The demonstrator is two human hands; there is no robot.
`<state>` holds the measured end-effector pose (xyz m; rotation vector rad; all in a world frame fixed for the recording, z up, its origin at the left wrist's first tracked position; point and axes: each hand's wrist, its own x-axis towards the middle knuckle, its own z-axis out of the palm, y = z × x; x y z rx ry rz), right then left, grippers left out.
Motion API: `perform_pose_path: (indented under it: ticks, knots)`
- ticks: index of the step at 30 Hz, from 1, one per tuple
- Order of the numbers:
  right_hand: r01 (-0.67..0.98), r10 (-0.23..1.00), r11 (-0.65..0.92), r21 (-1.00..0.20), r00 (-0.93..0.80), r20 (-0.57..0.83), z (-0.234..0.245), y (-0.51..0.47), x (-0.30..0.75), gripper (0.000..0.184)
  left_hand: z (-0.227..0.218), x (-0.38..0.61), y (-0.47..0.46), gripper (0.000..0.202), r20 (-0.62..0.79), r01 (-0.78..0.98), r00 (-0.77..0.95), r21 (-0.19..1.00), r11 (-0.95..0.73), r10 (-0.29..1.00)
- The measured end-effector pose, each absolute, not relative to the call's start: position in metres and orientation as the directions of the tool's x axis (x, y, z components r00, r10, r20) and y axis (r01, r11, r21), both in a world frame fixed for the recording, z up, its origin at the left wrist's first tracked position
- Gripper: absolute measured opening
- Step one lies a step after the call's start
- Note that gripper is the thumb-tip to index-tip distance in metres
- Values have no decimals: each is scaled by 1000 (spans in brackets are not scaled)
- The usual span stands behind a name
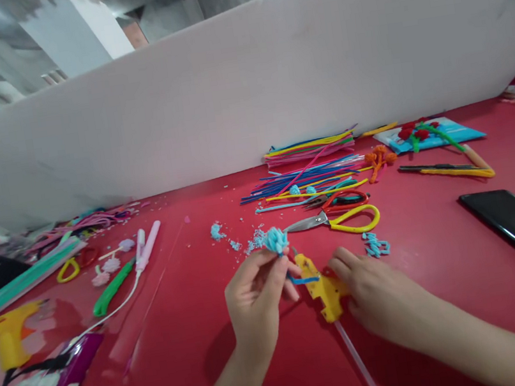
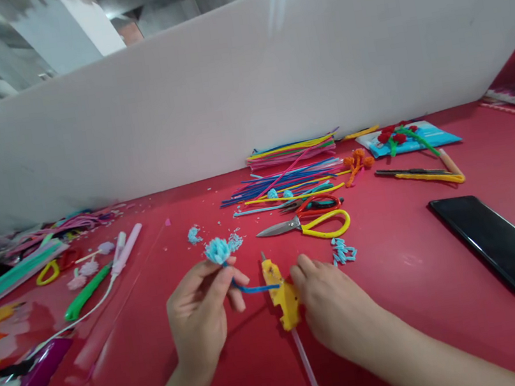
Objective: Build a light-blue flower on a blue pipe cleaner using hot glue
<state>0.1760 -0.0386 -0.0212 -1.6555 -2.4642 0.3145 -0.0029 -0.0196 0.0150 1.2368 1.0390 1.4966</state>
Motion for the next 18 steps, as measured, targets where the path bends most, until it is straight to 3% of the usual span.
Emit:
perform_pose_path:
  ticks: [3, 5, 8, 11, 18]
  knots:
    - [934, 966, 259, -247, -242, 96, -15, -31, 190, 32, 19, -7, -12, 7, 93, -260, -67, 960, -107, 993]
    - [921, 964, 227, -316, -165, 210, -11, -25, 200, 23, 20, -10, -8, 11, 12, -299, -19, 954, -17, 1000]
    - [750, 881, 395, -531, -144, 452, -3, -22, 206, 14, 18, -10, -7, 16, -72, -303, 35, 950, 79, 997]
    - [562, 779, 562, -607, -113, 617, 5, -28, 199, 15, 15, -7, -8, 19, -100, -308, 79, 944, 119, 992]
    - [498, 716, 681, -537, -295, 633, 6, -45, 184, 10, 13, -2, -8, 19, -160, -324, 125, 926, 193, 979]
